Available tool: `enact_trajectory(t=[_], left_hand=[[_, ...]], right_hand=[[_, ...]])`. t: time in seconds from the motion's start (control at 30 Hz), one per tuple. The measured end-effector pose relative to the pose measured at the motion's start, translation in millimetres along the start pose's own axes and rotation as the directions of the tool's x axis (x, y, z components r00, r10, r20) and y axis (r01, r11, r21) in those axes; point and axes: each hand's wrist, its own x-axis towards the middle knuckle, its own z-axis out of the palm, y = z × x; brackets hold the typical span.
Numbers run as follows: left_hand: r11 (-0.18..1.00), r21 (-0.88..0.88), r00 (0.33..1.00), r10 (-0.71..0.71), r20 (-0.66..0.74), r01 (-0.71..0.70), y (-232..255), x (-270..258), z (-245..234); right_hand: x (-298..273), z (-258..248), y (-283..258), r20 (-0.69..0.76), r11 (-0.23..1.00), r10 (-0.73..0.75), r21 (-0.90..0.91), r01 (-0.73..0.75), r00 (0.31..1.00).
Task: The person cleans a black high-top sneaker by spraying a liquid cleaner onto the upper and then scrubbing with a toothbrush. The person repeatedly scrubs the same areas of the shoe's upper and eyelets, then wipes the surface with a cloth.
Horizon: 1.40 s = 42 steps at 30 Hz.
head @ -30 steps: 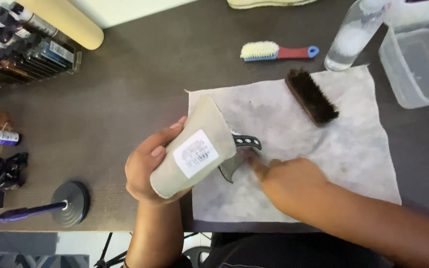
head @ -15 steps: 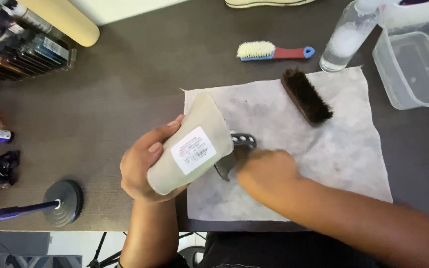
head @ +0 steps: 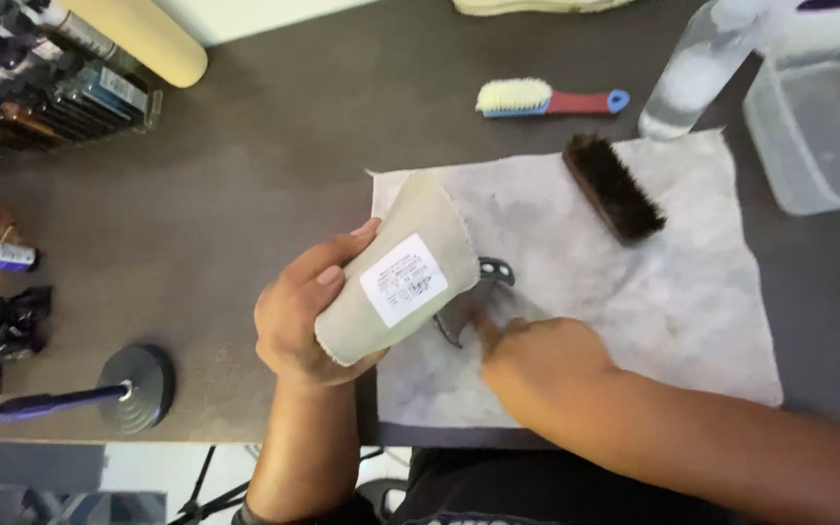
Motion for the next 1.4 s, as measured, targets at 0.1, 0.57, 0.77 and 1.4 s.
enact_trajectory(t=[0.1, 0.57, 0.77, 1.4], left_hand=[[0.994, -0.1, 0.998, -0.049, 0.04, 0.053, 4.5, 1.5, -0.9], [0.997, 0.021, 0.994, -0.076, -0.082, 0.078, -2.9, -6.3, 12.0], [0.977, 0.157, 0.986, -0.127, -0.111, 0.144, 4.5, 3.6, 12.3], [0.713, 0.588, 0.704, -0.637, 0.314, 0.382, 20.2, 37.5, -4.2]], right_hand=[[0.4, -25.0, -8.0, 0.006, 0.973, 0.138, 0.184, -0.137, 0.99], [18.0, -6.0, 0.5, -0.139, 1.0, -0.007, 0.022, 0.01, 0.99], [14.4, -4.7, 10.1, -0.113, 0.998, 0.058, 0.021, -0.056, 0.992], [-1.1, -0.4, 21.8, -0.21, 1.0, -0.018, -0.012, 0.016, 0.977]])
